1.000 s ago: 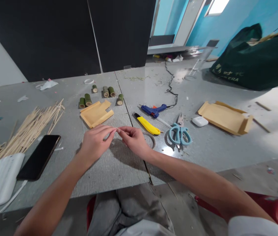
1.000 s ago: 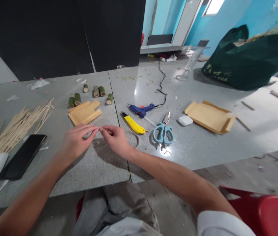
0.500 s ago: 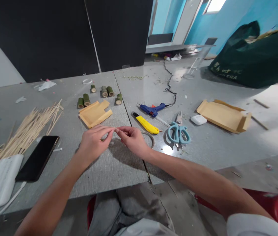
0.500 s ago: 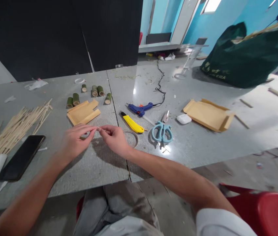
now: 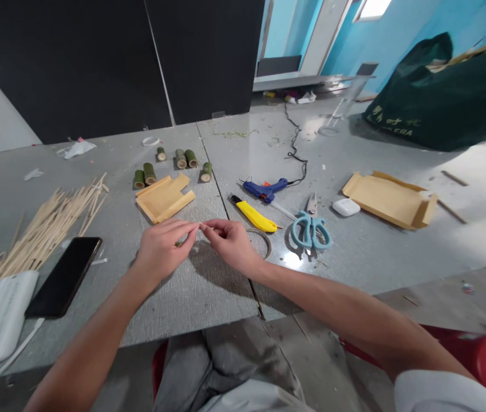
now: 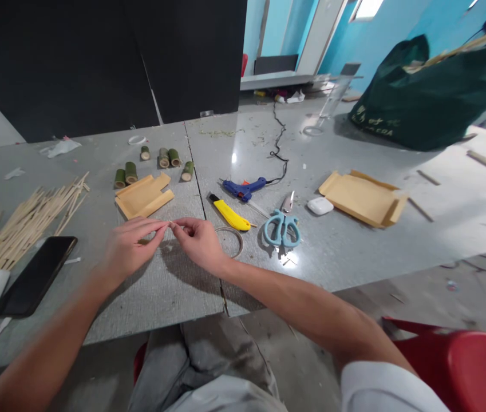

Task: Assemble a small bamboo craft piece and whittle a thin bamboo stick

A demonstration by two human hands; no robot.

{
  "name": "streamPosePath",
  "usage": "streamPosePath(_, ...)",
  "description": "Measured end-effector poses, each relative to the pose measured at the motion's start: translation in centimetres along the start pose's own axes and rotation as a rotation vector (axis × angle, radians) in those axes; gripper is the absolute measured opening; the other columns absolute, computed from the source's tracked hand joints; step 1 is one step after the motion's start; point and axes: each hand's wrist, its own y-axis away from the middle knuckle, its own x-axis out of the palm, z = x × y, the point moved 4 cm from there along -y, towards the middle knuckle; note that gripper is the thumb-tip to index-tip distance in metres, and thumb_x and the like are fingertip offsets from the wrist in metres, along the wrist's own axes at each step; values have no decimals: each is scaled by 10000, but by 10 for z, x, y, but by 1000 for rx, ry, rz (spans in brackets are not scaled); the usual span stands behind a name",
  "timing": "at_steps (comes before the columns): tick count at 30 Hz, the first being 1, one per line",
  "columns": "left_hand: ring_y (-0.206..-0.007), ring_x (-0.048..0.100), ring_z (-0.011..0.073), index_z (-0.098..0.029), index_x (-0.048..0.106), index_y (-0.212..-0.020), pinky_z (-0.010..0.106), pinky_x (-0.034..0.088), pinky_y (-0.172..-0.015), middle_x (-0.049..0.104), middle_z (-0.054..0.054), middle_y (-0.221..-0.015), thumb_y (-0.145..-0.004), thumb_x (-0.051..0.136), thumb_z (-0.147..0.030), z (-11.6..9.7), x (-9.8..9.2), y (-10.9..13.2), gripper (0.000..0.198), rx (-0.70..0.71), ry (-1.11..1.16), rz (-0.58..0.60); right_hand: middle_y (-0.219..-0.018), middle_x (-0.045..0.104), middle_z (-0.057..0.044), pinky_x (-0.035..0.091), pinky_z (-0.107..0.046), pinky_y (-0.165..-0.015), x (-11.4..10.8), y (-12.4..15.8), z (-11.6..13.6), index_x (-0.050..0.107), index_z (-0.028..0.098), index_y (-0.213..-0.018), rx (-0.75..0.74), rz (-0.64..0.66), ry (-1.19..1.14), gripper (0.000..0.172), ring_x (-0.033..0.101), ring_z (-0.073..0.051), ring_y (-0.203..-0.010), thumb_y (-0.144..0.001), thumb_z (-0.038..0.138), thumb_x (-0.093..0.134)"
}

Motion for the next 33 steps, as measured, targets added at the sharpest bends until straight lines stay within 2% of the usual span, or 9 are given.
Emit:
streamPosePath(5,-852,767,213,-147,738,-1010,344,596,-758,819,56,-981,-937,643,-118,-8,1,0,123,116,-160,7,-521,421,67,214,-227,-444,1,1,0,770,104,-1022,-10,6,-2,420,308,-76,-487,-909,478,617)
streamPosePath(18,-861,769,217,-148,734,-1036,337,584,-750,818,63,-1006,-943,640,-125,-8,-1,2,134,120,-221,0,-523,378,80,213,-223,-431,5,0,-3,746,132,-955,1,43,-144,397,298,-70,-468,-904,508,627)
streamPosePath(26,-866,771,215,-160,740,-1032,335,589,-772,819,64,-1001,-946,632,-131,-7,-2,1,142,94,-204,-3,-513,374,86,224,-222,-423,5,0,0,656,164,-791,-2,69,-188,404,314,-63,-448,-917,546,620)
streamPosePath(33,-853,773,215,-182,753,-994,340,609,-775,821,55,-960,-946,633,-164,-3,-1,1,130,-6,-85,-33,-522,376,88,215,-224,-424,5,-1,-3,738,142,-955,26,73,-179,396,301,-64,-449,-908,522,638)
